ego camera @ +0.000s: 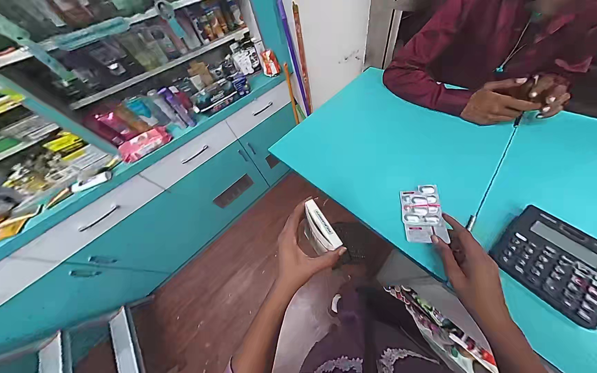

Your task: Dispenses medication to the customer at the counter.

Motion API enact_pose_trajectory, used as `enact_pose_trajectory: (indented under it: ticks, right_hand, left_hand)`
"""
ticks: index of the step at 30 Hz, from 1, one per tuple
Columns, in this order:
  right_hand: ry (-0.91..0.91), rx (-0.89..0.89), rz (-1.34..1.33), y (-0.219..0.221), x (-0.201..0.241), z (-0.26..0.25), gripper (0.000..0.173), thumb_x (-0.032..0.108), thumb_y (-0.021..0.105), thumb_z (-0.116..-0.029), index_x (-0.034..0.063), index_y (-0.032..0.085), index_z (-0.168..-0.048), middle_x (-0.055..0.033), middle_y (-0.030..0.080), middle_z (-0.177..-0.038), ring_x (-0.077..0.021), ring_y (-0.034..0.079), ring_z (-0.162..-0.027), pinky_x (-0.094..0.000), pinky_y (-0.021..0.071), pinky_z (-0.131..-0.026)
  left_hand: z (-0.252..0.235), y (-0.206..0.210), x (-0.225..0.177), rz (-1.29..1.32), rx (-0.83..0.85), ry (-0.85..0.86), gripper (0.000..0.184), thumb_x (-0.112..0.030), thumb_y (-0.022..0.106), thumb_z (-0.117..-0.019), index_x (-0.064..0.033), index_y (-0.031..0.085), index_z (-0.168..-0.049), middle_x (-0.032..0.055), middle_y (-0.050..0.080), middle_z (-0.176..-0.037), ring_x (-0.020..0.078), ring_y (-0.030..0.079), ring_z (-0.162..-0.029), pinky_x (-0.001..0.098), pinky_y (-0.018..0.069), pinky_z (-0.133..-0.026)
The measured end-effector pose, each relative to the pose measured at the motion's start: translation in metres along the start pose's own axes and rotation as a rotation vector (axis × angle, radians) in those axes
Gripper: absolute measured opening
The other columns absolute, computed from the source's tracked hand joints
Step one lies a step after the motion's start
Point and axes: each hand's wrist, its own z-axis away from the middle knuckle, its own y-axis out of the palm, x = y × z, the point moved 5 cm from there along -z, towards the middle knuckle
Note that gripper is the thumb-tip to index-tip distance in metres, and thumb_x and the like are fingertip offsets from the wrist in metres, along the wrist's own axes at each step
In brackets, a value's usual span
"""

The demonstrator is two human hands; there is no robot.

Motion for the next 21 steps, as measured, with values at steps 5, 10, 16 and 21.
enact_pose_trajectory:
  ticks: [5,10,16,21]
  right_hand:
    - [0.091,0.026,0.426,-0.003,0.019,-0.03,0.05,0.03,0.063,-0.0968,-0.0071,0.063,-0.13,-0.0392,0.058,-0.123,-0.0574,0.065,-0.09,-0.0674,0.0529,-0.066]
    - [-0.084,-0.133,0.354,0.024,0.064,-0.074,0.038,0.03,0.052,-0.1042,-0.0009,0.073,-0.115,-0.0177,0.074,-0.097,-0.03,0.072,-0.082,-0.0425,0.0593,-0.068]
    - [-0.204,-0.256,0.237,0.09,0.102,-0.099,0.028,0.022,0.055,-0.102,0.0059,0.077,-0.109,-0.0062,0.076,-0.093,-0.0159,0.07,-0.087,-0.0234,0.0557,-0.082]
    - [-0.048,-0.437,0.223,0.108,0.115,-0.103,0.025,0.017,0.059,-0.0952,0.0028,0.078,-0.101,-0.0066,0.075,-0.084,-0.0098,0.07,-0.078,-0.0172,0.0549,-0.077]
  left_hand:
    - [-0.084,0.011,0.015,-0.175,0.114,0.266,0.095,-0.054,0.087,-0.0698,0.0006,0.054,-0.14,0.0163,0.063,-0.136,0.0166,0.057,-0.131,0.0321,0.0449,-0.111]
    - [-0.138,0.036,0.041,-0.267,0.324,0.543,0.082,-0.059,0.078,-0.0795,-0.0081,0.054,-0.14,0.013,0.066,-0.134,0.0215,0.06,-0.127,0.0394,0.0465,-0.109]
    - [-0.174,0.077,0.047,-0.205,0.547,0.894,0.072,-0.055,0.072,-0.084,-0.0089,0.058,-0.137,0.0089,0.065,-0.135,0.019,0.058,-0.13,0.034,0.0421,-0.111]
    - [-0.196,0.085,0.056,-0.151,0.607,1.08,0.069,-0.05,0.075,-0.0814,-0.0091,0.061,-0.135,0.0089,0.066,-0.135,0.02,0.059,-0.128,0.0332,0.0426,-0.11]
